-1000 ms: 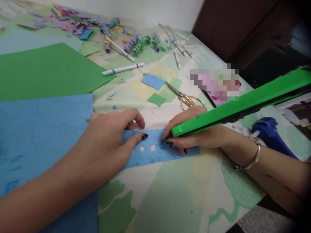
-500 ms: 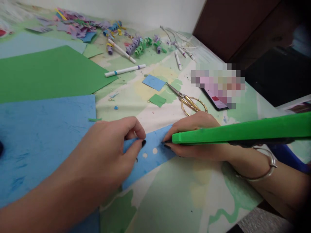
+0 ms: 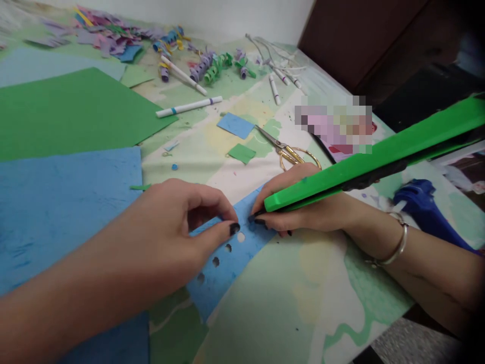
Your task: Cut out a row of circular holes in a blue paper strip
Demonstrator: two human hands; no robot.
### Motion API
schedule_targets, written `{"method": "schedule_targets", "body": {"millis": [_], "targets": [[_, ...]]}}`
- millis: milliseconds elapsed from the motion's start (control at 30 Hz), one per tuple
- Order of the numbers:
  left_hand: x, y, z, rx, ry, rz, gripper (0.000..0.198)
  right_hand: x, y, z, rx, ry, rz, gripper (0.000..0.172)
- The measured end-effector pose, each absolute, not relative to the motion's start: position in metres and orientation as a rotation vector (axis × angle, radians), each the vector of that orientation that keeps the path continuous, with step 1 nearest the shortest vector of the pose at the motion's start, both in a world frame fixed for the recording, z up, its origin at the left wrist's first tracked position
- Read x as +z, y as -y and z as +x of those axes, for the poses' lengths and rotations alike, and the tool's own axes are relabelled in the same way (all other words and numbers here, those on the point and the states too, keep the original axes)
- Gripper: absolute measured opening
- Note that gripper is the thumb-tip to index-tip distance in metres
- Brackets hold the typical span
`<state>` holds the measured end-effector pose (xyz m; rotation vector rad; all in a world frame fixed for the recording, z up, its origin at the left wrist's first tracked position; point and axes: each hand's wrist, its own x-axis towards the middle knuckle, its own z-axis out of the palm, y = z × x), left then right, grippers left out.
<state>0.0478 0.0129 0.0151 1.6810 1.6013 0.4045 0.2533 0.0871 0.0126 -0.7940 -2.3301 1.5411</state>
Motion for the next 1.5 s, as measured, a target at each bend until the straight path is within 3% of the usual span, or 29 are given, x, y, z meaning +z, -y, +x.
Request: {"method": "schedule_targets", "body": {"millis": [667,900,1267,1500], "targets": [[0.011,-0.015,0.048,0.378,-1.654,1.811,0.030,0.013,-0.086,0.255,1.390,2.403,-0.823,0.006],[0.009,0.004,0.055,0.467,-1.685,1.779,0.026,0.015,-0.085,0.259,1.088,2.594,-0.677,0.010],[0.017,-0.013,0.055,0.401,-1.633,1.814,0.027,0.011,-0.092,0.257,1.551,2.409,-0.724,0.009],[0.015,-0.016,0.059,0.407,-1.659,1.853,0.026,0.013,-0.089,0.256,1.354,2.508,-0.707,0.013]]}}
